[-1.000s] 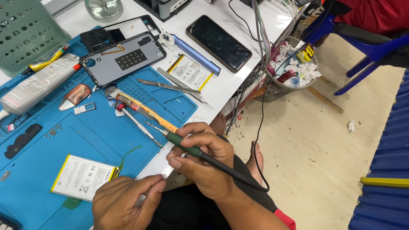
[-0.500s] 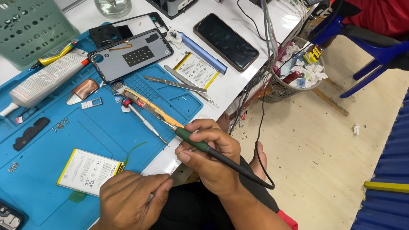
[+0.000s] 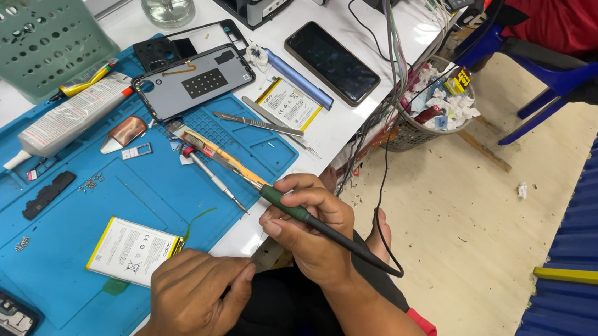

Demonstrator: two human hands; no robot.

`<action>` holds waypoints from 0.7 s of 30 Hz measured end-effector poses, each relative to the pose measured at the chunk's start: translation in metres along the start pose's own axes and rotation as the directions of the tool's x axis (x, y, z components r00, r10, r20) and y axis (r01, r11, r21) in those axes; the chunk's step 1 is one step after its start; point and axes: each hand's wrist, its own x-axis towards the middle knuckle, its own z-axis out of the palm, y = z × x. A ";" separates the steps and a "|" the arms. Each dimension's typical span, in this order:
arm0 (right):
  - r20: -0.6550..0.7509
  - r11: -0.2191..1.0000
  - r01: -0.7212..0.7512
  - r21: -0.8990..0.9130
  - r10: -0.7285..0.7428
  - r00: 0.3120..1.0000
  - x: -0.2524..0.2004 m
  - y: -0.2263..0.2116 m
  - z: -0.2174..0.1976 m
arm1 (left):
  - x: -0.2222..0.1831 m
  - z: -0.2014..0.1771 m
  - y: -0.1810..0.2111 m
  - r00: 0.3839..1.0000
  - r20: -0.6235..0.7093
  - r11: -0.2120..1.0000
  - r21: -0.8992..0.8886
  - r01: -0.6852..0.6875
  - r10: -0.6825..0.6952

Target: Soldering a wire onto a mobile phone battery at a repair bench

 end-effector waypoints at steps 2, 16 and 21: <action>0.003 1.000 0.004 0.009 -0.004 1.000 0.000 0.001 0.000 | -0.001 0.000 0.000 1.000 -0.001 1.000 0.006 0.013 -0.013; 0.029 0.999 0.034 0.012 -0.035 0.999 0.000 -0.001 0.000 | -0.006 0.002 -0.001 0.993 -0.015 0.993 0.010 0.117 -0.117; -0.008 1.000 0.020 -0.007 -0.020 1.000 0.000 0.000 -0.001 | -0.006 0.002 0.000 0.994 -0.018 0.995 0.006 0.104 -0.104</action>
